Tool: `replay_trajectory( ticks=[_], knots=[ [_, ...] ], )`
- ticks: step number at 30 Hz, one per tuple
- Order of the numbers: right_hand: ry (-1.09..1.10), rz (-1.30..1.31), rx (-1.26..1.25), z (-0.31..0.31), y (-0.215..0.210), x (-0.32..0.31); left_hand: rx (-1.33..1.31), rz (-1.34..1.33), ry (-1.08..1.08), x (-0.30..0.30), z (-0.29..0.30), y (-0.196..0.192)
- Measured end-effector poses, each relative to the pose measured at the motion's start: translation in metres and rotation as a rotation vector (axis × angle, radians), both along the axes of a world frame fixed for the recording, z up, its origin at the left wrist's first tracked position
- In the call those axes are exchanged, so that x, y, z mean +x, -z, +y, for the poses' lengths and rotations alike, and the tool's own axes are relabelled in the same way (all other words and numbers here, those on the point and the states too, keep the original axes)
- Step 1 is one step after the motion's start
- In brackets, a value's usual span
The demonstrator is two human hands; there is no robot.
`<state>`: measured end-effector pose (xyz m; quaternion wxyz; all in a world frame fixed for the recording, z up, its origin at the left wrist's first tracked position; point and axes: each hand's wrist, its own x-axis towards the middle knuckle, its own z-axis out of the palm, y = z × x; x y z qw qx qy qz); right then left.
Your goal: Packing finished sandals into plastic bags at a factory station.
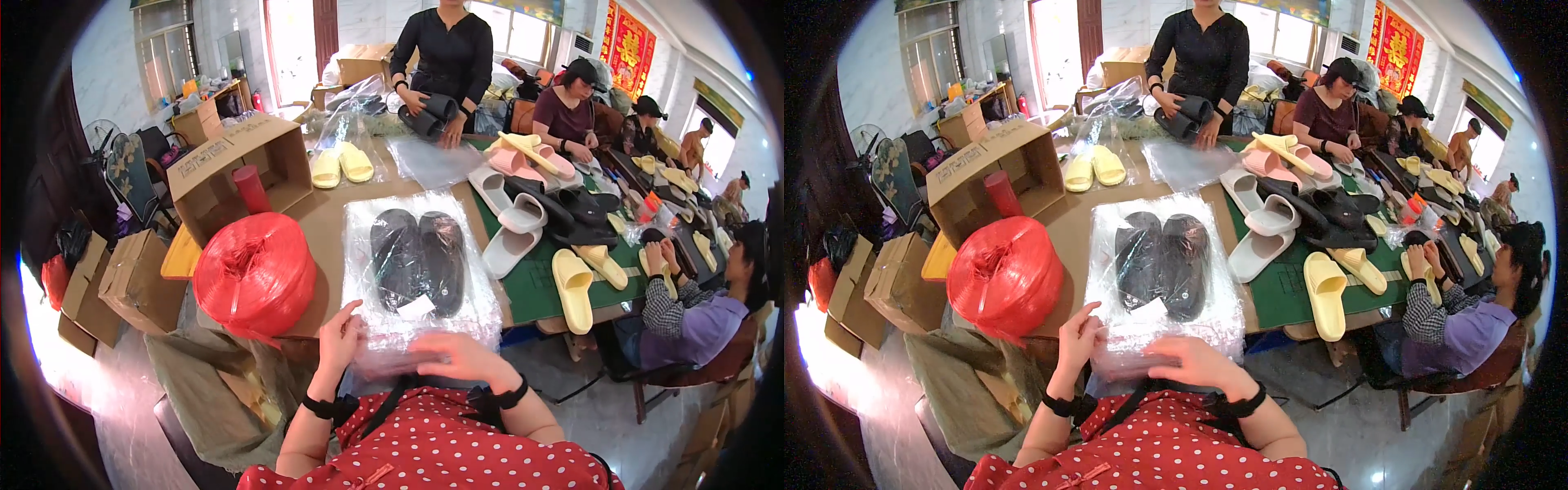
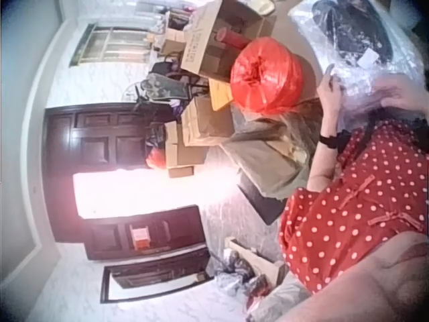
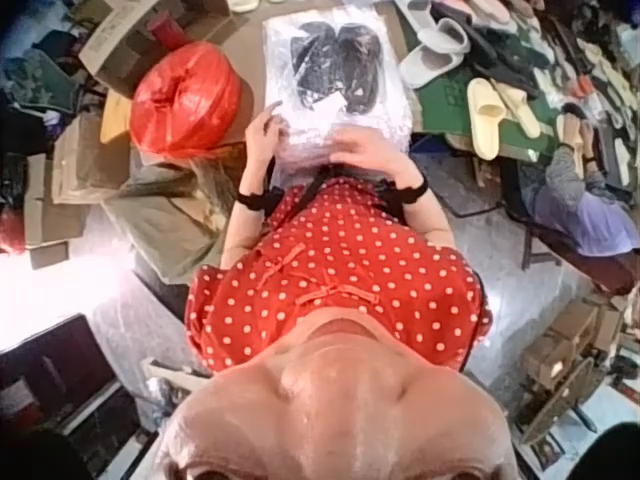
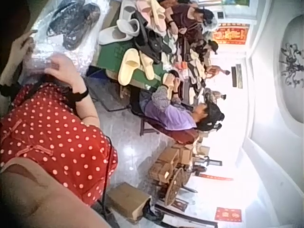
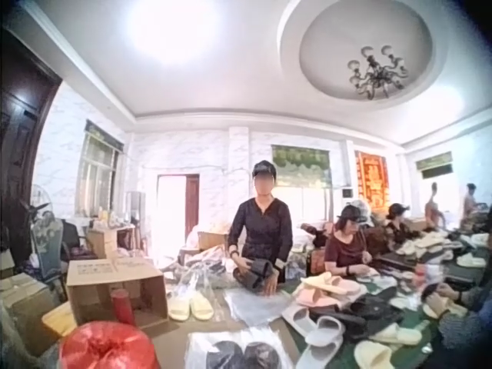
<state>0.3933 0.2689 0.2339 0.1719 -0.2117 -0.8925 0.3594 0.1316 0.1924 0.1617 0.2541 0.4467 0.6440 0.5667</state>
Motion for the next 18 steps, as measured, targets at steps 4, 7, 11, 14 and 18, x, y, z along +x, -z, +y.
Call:
replay_trajectory(
  ticks=[4,7,11,14,18],
  knots=[
    [-0.080,0.316,-0.292,0.008,-0.020,0.040,0.017,0.042,-0.021,0.002,0.001,-0.006],
    [0.503,0.611,-0.253,0.045,0.011,0.054,-0.013,0.044,-0.024,0.003,0.004,-0.011],
    [0.860,0.384,0.072,0.077,0.026,0.036,0.040,0.083,-0.003,0.002,0.004,-0.006],
    [0.785,0.102,-0.356,0.083,0.036,0.030,0.031,0.075,0.025,0.004,0.005,-0.006],
    [0.584,0.286,-0.362,0.081,0.059,0.037,-0.025,0.044,0.022,0.005,-0.004,-0.012]
  ],
)
